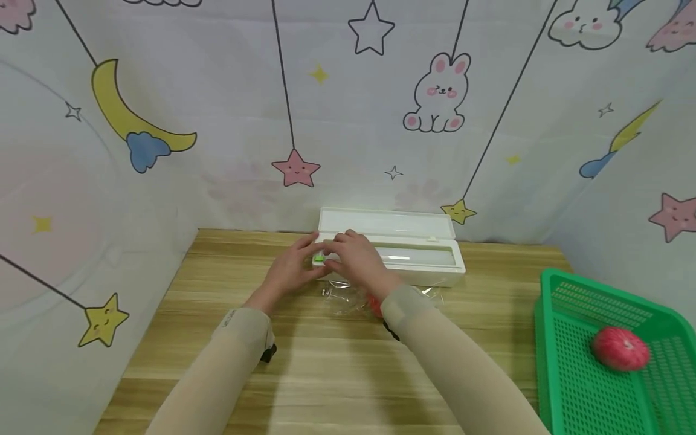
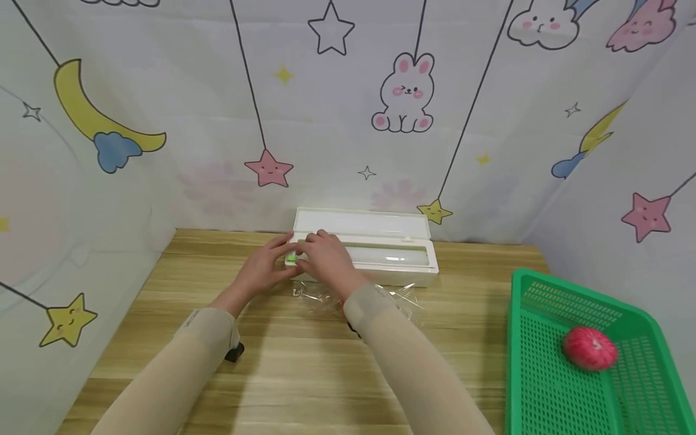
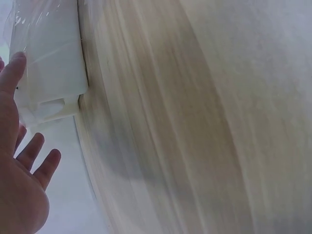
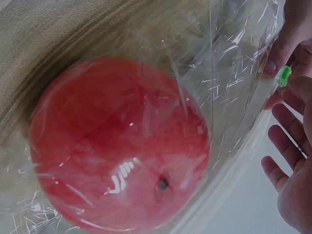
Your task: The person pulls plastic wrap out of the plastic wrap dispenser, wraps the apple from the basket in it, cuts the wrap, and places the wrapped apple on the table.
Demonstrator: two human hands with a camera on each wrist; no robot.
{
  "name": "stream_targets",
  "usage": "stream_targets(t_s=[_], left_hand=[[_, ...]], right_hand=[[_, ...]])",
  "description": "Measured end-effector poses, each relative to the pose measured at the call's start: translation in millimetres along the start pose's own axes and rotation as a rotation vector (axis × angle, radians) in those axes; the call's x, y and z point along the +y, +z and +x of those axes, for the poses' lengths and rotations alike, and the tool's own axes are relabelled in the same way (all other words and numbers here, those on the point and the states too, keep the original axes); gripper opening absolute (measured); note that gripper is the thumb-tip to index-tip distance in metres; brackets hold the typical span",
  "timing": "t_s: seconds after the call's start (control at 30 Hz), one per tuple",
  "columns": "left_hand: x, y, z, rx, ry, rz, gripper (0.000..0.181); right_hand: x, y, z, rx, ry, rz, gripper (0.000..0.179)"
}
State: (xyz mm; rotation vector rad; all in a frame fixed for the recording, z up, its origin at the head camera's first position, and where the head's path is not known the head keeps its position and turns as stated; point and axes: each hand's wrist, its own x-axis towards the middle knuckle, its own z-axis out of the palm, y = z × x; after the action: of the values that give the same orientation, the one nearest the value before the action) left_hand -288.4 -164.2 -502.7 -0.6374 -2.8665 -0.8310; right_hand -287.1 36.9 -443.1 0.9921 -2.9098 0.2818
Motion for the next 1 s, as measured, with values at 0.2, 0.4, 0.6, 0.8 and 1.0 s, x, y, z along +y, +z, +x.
stream_targets(t_s=[0.2, 0.4, 0.6, 0.8, 1.0], left_hand=[[-1.9, 3.5, -1.0, 0.005, 0.009, -0.006, 0.062], [-2.6, 4.1, -0.3, 0.009, 0.007, -0.012, 0.064], [-1.9, 1.6, -0.5, 0.005, -0.001, -0.011, 0.068], [-1.4, 0.5, -0.8, -0.004, -0.033, -0.020, 0.068], [-0.2, 0.6, -0.7, -0.016, -0.038, -0.014, 0.068]], right_hand=[[-5, 3, 4.1, 0.017, -0.007, -0.040, 0.022], [-8, 3, 8.6, 0.021, 0.000, -0.084, 0.022], [-8, 0, 14.1, -0.019, -0.004, -0.101, 0.024], [-3, 0, 16.5, -0.055, -0.018, -0.124, 0.017], [1, -2, 15.2, -0.072, -0.036, -0.102, 0.012]])
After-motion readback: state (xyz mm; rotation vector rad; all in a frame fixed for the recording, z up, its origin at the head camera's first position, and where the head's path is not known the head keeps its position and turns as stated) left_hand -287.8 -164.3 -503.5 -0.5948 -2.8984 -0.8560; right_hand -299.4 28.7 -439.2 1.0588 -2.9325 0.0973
